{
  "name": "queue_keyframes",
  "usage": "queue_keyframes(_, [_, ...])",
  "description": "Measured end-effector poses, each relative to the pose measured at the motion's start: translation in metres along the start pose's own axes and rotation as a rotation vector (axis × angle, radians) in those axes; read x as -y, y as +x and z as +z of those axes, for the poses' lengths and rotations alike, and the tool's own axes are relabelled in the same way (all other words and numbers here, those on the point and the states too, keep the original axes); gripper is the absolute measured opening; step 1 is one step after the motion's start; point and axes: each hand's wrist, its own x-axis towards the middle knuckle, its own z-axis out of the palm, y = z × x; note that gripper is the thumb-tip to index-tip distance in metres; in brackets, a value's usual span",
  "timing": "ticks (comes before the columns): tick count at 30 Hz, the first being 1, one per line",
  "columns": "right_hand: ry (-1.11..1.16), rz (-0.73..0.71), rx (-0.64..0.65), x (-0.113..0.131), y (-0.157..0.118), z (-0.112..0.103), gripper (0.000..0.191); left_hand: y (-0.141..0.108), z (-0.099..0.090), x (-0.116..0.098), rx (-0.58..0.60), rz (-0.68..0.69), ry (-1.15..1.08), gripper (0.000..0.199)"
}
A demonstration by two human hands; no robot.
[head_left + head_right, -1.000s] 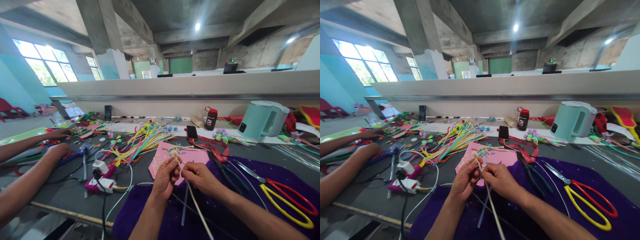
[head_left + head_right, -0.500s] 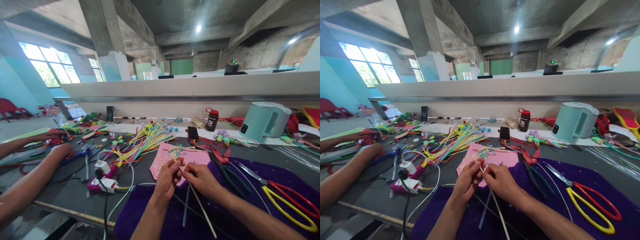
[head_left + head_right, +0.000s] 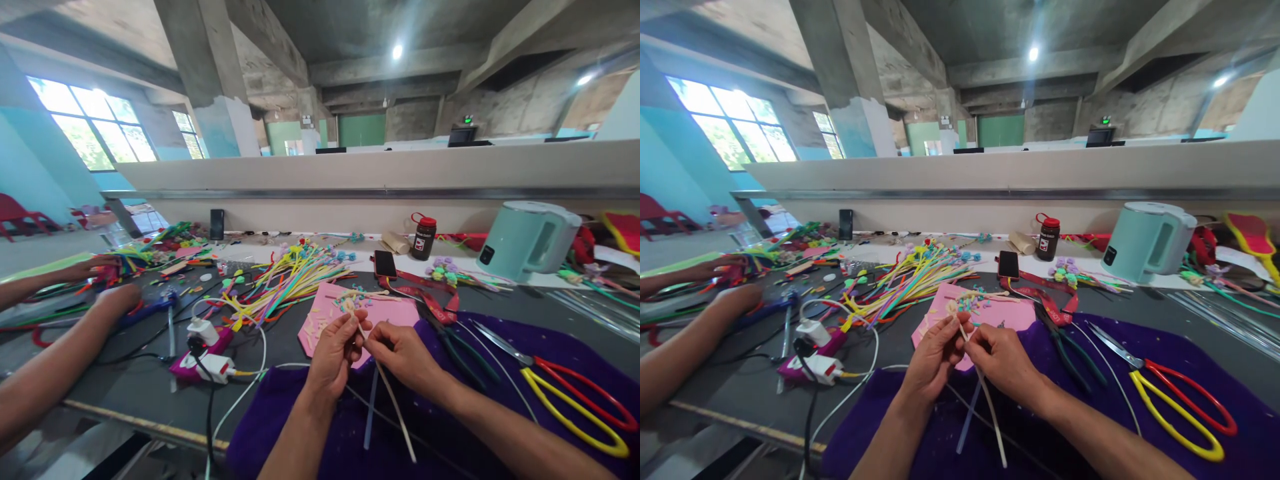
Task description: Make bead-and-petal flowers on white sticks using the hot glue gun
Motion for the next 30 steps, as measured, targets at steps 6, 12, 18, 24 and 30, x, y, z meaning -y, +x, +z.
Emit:
queue_keyframes(6, [-0.001,0.006,0.005,0.003,0.0,0.0,0.025,-0.001,0.001,-0.002,0.026,-0.014,0.014,0.034])
queue_keyframes(12, [-0.015,-0.002,-0.01,0.004,-0.001,0.001,0.027,0.001,0.0,-0.001,0.037,-0.032,0.007,0.024])
queue_keyframes(18, [-0.011,0.02,0.004,0.002,-0.002,0.001,0.023,0.002,-0.001,0.0,0.06,-0.034,0.011,0.02])
queue_keyframes(24, [0.045,0.02,0.033,0.002,-0.002,0.0,0.026,0.002,-0.002,-0.003,0.062,-0.039,-0.011,0.017])
queue_keyframes(30, [0.1,0.036,-0.018,0.001,0.004,-0.017,0.016,0.003,-0.012,-0.022,0.022,-0.112,-0.132,0.015])
